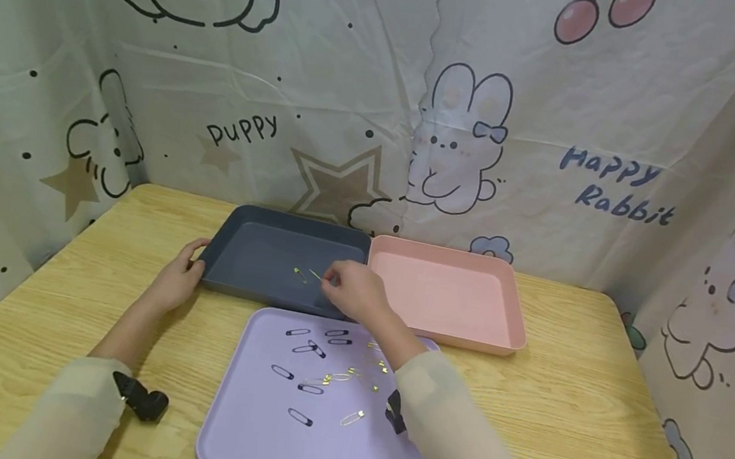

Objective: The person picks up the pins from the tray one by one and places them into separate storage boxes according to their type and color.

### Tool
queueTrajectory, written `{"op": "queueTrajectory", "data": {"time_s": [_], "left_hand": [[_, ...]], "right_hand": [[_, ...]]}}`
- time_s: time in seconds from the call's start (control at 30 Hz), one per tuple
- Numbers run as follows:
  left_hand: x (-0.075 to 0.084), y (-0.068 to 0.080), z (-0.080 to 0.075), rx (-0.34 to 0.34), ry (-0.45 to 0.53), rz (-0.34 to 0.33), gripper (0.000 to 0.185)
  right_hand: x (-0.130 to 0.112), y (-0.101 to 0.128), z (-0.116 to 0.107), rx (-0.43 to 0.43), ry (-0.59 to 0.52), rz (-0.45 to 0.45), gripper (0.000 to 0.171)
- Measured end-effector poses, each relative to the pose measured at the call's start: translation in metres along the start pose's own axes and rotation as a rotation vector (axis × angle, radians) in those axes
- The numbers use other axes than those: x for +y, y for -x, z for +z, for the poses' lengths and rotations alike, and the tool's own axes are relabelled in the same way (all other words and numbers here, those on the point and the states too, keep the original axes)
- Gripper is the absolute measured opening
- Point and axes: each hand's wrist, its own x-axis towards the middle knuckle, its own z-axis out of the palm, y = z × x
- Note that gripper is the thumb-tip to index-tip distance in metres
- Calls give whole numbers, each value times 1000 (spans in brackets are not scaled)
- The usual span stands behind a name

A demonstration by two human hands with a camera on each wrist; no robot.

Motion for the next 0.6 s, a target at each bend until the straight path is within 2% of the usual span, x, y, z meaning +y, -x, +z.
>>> {"op": "queueTrajectory", "data": {"time_s": [0.3, 0.6], "left_hand": [[2, 1, -1, -2, -5, -2, 50], [-1, 0, 0, -9, -1, -10, 50]], "right_hand": [[-3, -16, 7, -1, 34, 14, 13], [-3, -27, 16, -40, 36, 55, 14]]}}
